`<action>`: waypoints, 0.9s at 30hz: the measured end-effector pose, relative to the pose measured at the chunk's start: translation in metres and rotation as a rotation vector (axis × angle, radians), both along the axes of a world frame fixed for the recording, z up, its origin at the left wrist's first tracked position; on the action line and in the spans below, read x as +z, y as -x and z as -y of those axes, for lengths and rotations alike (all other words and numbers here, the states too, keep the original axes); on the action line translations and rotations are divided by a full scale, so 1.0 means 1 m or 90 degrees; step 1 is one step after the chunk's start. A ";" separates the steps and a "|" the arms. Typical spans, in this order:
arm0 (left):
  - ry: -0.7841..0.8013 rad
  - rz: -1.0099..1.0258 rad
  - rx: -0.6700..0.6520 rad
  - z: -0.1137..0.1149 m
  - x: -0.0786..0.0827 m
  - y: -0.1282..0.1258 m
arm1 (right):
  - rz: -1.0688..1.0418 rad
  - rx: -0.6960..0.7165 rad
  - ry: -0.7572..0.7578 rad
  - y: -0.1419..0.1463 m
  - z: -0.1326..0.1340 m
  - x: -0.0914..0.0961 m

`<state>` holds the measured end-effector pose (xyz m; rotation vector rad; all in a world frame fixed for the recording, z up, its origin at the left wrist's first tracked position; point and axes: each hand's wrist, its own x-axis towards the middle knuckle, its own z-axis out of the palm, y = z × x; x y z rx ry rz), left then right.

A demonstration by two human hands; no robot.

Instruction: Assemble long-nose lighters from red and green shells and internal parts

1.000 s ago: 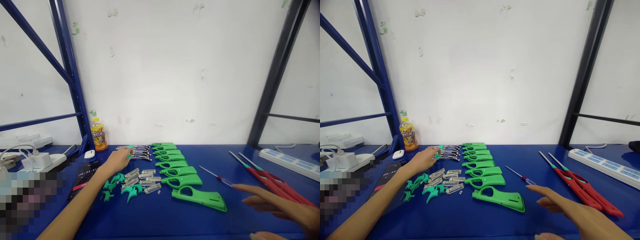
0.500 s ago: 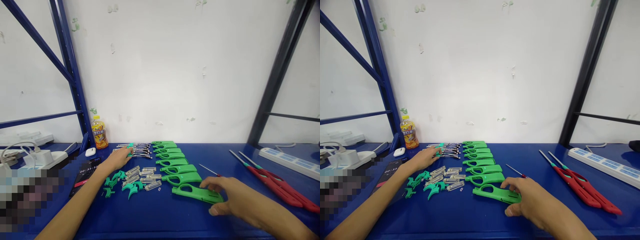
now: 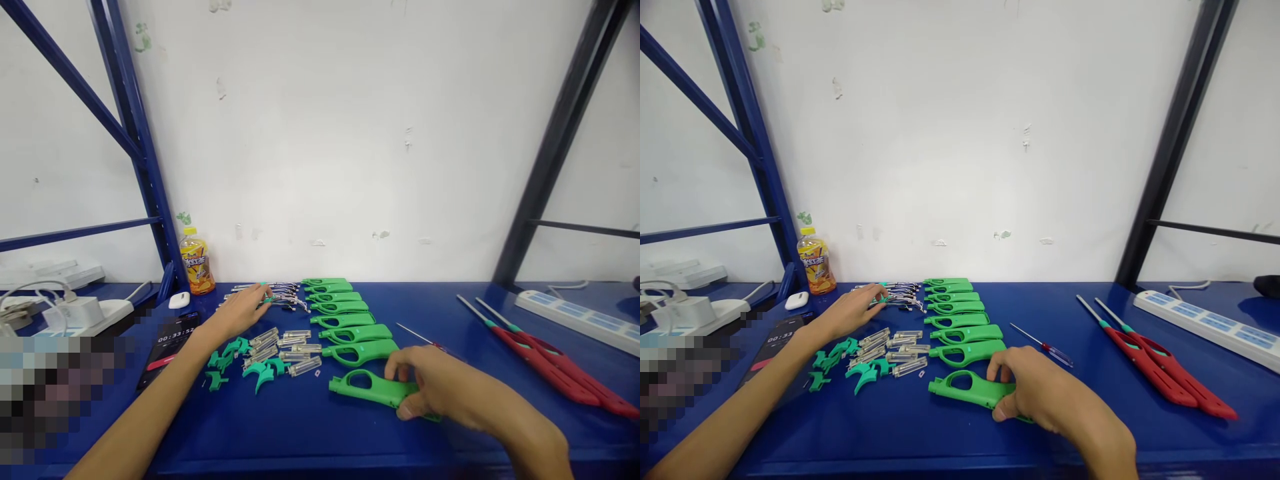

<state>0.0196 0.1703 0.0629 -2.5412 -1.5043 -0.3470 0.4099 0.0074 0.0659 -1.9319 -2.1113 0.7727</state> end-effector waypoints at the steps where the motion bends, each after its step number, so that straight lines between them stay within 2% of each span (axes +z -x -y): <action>1: -0.010 0.007 -0.006 0.001 0.001 -0.001 | -0.004 0.007 -0.010 0.000 0.001 0.000; 6: -0.058 0.036 -0.030 0.007 0.006 -0.004 | -0.037 0.046 -0.048 -0.001 0.006 0.006; 11: -0.108 0.059 -0.039 0.013 0.007 -0.009 | -0.036 0.058 -0.124 -0.004 0.008 0.017; 14: -0.147 0.075 -0.050 0.017 0.010 -0.012 | -0.027 0.018 -0.170 -0.016 0.008 0.022; 17: -0.201 0.101 -0.052 0.023 0.015 -0.015 | -0.005 -0.058 -0.229 -0.041 0.008 0.021; 20: -0.259 0.133 -0.041 0.029 0.019 -0.018 | 0.023 -0.135 -0.276 -0.076 0.004 0.010; 23: -0.296 0.154 -0.037 0.032 0.022 -0.020 | 0.069 -0.206 -0.291 -0.114 -0.004 -0.009; 27: -0.302 0.165 -0.047 0.035 0.023 -0.022 | 0.127 -0.277 -0.232 -0.144 -0.016 -0.030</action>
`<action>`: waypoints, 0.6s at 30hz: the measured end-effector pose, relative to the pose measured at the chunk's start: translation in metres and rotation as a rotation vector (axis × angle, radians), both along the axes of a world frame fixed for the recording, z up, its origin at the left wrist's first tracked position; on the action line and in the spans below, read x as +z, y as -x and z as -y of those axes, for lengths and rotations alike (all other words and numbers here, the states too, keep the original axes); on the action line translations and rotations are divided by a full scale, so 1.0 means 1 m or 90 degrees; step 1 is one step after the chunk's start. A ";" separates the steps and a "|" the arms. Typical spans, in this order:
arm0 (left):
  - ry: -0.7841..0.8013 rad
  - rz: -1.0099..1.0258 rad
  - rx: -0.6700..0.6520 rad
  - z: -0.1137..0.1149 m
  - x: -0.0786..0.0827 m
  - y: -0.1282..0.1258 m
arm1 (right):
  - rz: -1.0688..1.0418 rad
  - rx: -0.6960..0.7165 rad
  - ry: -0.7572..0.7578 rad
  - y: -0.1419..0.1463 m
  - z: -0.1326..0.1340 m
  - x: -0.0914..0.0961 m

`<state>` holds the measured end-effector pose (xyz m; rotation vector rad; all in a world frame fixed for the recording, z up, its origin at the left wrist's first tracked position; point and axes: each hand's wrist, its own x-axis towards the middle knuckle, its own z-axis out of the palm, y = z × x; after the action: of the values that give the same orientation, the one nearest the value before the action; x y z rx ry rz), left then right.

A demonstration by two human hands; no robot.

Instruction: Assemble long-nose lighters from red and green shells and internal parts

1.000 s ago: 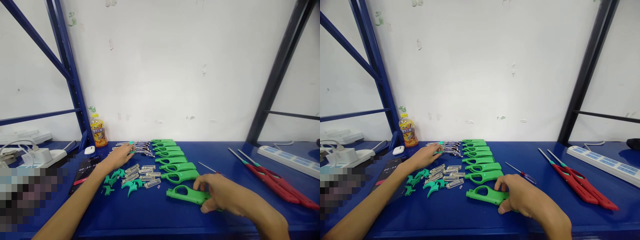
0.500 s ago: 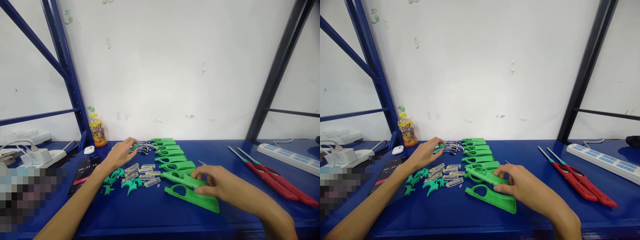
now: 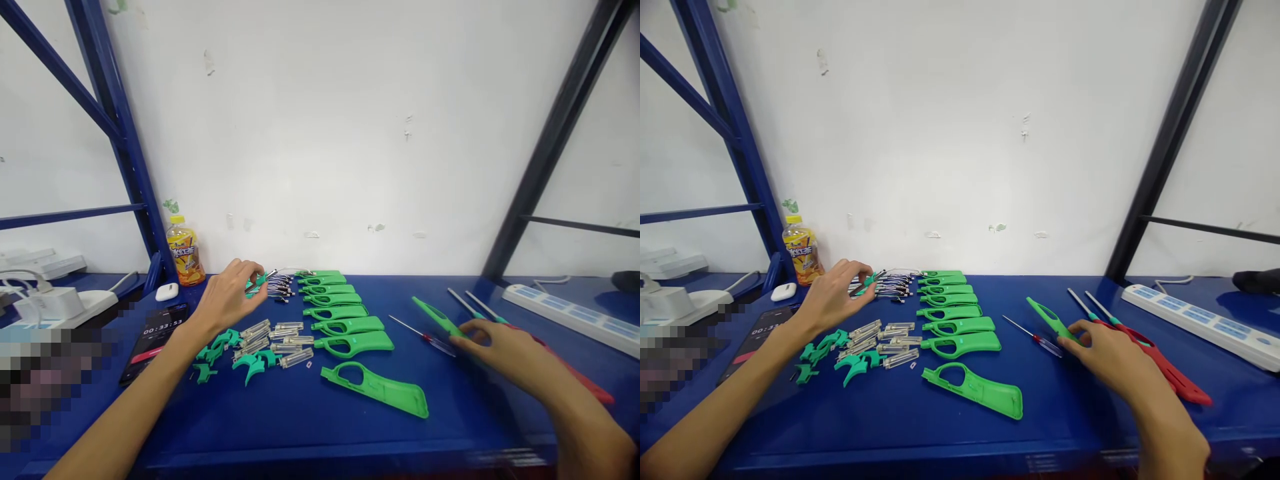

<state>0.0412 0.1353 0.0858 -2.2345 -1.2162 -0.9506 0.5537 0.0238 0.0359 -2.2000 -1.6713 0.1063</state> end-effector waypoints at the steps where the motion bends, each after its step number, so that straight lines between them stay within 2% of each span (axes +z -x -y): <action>1: 0.002 0.002 -0.003 0.001 0.000 0.000 | 0.001 -0.007 0.007 -0.002 -0.002 -0.002; 3: 0.006 0.007 -0.007 0.002 0.001 0.000 | 0.000 -0.005 0.014 -0.002 -0.005 -0.003; 6: 0.012 0.018 -0.007 0.003 0.002 -0.001 | -0.004 0.021 0.003 0.010 -0.004 0.006; 11: 0.028 0.029 -0.011 0.005 0.001 -0.004 | -0.062 0.145 -0.006 0.052 0.011 0.029; 14: 0.035 0.031 -0.021 0.006 0.001 -0.005 | -0.177 0.262 0.095 0.079 0.020 0.035; 18: 0.041 0.034 -0.039 0.007 0.001 -0.005 | -0.209 0.296 0.192 0.108 0.025 0.037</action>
<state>0.0460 0.1288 0.0867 -2.3224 -1.2239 -1.0135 0.4456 -0.0016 0.0732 -1.8032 -2.0298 0.8407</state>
